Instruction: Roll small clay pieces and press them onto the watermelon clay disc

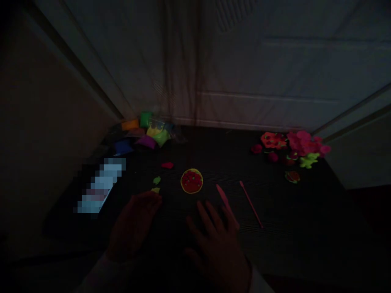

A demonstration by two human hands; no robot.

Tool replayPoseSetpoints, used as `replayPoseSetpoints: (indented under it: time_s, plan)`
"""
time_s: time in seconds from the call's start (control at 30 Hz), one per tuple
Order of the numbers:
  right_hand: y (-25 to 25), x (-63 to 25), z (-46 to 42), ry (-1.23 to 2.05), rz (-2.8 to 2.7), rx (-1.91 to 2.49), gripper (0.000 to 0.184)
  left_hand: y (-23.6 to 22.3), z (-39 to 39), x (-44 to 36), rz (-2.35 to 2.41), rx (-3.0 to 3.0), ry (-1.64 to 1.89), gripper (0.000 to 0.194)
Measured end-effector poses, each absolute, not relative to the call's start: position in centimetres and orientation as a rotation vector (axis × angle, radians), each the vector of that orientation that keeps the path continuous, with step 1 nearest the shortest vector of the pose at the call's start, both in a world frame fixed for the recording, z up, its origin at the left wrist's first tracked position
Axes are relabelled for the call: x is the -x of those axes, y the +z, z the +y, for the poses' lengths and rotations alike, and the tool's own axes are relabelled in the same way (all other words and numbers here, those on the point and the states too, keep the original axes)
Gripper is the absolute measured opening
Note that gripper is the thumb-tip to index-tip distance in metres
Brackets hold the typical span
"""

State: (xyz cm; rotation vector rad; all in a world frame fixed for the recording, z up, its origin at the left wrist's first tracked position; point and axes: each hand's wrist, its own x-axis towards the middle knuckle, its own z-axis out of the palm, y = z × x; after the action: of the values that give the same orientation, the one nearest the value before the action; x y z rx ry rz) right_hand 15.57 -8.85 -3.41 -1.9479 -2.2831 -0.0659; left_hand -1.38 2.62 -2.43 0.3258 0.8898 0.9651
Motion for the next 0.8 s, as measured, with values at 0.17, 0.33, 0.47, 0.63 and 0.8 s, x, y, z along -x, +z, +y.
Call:
replayPoseSetpoints:
  time_s: [0.17,0.33,0.47,0.63,0.8]
  plan:
    - [-3.62,-15.77,-8.88,-0.076,-2.199,2.048,0.048,-2.51,2.61,1.41,0.862,-0.325,0.972,0.029]
    - [-3.49,-15.68,-8.89,-0.067,-2.298,1.971,0.05,-2.6,2.61,1.45,0.846,-0.325,0.971,0.031]
    - [-3.12,-15.6,-8.66,-0.043,-2.242,2.033,0.048,-2.59,2.59,1.44,0.841,-0.325,0.98,0.03]
    - [-2.99,-15.57,-8.48,-0.053,-2.221,2.047,0.046,-2.62,2.58,1.44,0.839,-0.32,0.97,0.028]
    - [-3.08,-15.63,-8.53,-0.037,-2.338,1.958,0.05,-2.58,2.55,1.45,0.845,-0.31,0.967,0.029]
